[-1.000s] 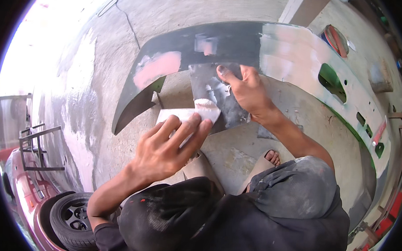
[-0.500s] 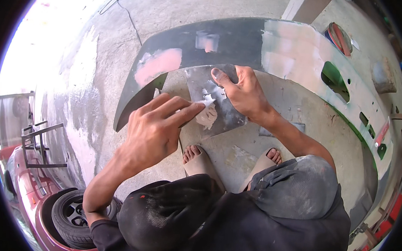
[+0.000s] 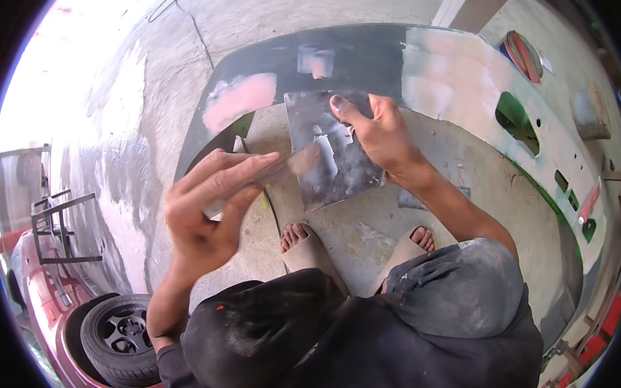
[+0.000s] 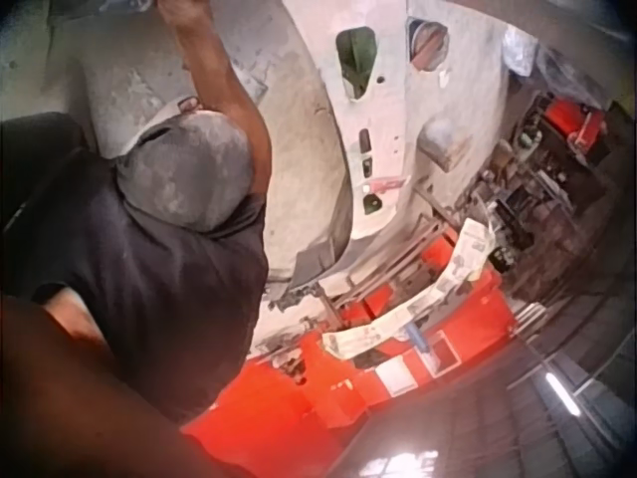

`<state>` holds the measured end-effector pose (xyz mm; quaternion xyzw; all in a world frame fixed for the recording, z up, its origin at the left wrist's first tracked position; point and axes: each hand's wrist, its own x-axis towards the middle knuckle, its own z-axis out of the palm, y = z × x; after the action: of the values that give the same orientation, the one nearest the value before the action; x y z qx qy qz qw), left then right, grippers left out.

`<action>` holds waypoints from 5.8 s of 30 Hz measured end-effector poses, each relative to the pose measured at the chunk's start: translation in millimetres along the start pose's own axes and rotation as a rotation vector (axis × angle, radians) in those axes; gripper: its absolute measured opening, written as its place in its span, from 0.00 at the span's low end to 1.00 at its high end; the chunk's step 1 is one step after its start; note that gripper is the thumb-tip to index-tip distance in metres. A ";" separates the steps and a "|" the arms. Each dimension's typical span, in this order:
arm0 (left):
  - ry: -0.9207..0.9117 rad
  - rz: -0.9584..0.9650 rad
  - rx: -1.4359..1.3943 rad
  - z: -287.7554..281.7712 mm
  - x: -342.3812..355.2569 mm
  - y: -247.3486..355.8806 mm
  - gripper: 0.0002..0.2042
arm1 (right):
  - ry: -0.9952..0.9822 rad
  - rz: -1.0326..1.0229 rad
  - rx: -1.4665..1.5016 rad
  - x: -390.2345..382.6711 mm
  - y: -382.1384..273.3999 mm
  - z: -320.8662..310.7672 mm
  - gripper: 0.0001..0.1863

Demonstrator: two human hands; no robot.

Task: Mixing and applying automotive body filler (bondo) to a car bumper.

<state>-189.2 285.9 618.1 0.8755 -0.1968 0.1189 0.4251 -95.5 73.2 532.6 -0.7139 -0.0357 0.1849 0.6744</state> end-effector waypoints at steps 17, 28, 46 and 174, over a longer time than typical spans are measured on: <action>0.067 -0.005 0.230 10.1 -33.0 -30.0 0.19 | -0.032 0.080 0.256 5.6 6.4 -5.0 0.15; -0.434 0.101 0.422 -7.2 19.1 18.4 0.23 | -0.124 0.068 0.075 -10.3 -9.2 12.0 0.16; -0.359 -0.606 -0.548 -10.9 -7.8 -8.0 0.11 | -0.147 0.213 0.063 0.2 30.8 12.2 0.16; -0.588 -0.275 -0.115 5.9 -23.1 0.0 0.19 | 0.026 -0.033 -0.180 1.8 9.2 11.5 0.27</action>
<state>-209.6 286.9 605.8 0.8653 -0.1972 -0.2086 0.4110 -99.3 83.9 523.0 -0.7732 -0.0554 0.1605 0.6110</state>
